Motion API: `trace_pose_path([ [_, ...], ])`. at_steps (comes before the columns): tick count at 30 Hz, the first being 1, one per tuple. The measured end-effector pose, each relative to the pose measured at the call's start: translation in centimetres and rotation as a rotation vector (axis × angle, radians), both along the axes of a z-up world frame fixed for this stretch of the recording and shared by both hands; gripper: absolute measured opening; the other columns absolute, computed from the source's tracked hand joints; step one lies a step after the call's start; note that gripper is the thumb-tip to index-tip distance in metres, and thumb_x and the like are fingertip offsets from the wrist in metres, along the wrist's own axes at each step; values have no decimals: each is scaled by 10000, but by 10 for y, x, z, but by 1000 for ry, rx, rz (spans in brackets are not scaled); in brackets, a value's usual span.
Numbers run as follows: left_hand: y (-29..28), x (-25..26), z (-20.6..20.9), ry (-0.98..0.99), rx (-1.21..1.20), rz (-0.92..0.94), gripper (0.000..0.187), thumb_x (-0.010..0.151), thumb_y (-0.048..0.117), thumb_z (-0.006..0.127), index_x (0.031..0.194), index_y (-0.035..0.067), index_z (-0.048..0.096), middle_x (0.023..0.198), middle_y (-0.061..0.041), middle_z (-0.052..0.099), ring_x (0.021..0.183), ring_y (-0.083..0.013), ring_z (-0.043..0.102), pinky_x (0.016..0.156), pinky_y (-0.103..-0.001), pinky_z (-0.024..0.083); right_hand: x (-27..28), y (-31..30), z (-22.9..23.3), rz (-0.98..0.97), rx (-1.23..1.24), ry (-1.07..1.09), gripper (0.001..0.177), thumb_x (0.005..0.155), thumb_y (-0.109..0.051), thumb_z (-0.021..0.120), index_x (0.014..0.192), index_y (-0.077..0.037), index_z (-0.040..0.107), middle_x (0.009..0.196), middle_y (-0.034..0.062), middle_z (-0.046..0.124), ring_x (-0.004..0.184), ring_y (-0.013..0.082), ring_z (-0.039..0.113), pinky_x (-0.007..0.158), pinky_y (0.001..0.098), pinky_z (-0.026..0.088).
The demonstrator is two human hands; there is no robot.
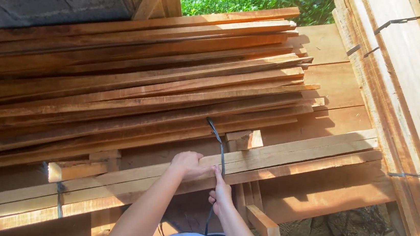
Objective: Bundling thin wooden strips using plastic ties.
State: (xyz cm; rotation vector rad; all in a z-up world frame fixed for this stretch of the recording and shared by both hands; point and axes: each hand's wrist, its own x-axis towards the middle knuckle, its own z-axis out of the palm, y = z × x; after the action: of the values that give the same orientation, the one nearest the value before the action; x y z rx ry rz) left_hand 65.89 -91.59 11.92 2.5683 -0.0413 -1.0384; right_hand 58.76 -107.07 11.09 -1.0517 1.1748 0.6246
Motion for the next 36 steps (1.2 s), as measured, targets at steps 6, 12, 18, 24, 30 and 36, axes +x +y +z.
trace_pose_path([
  [6,-9,-60,-36,-422,140,-267,1458,568,895,800,1595,16,252,1591,-148,359,1300,-320,433,1010,-500,329,-1,-2,-6,-11,13,-4,645,842,-564,737,1054,41,668,707,115,602,384,82,336,359,219,164],
  [12,-3,-65,-21,-312,170,-316,1301,598,473,917,1625,140,191,1530,-93,378,1310,-297,407,1000,-494,360,-3,-3,12,-14,44,-52,796,826,-602,830,1258,13,567,896,45,413,398,26,311,359,148,207],
  [18,-10,-58,-45,-282,227,-276,1291,498,492,888,1580,138,280,1442,-84,476,1215,-309,504,923,-580,418,-4,-7,-4,0,116,-19,770,826,-622,826,1325,-95,568,881,21,475,393,14,262,363,139,174],
  [24,-14,-59,-37,-294,262,-274,1247,504,496,857,1574,146,320,1456,-81,475,1225,-301,509,940,-580,411,-9,-11,-14,114,47,-55,843,820,-702,785,1330,-59,589,901,34,454,408,22,285,356,150,181],
  [30,-4,-58,-18,-204,-74,-17,1097,729,776,666,1584,177,329,1606,-58,392,1466,-295,369,1129,-551,274,-22,-21,7,402,1,-157,706,899,-736,637,974,-37,704,867,78,724,364,14,273,357,175,162],
  [36,30,-98,-52,-516,-103,306,659,973,593,582,1448,137,546,1474,-79,550,1424,-319,457,1207,-614,255,-86,-45,-35,527,-304,-650,324,1067,-339,526,1218,-103,689,645,22,668,487,80,496,478,224,377],
])
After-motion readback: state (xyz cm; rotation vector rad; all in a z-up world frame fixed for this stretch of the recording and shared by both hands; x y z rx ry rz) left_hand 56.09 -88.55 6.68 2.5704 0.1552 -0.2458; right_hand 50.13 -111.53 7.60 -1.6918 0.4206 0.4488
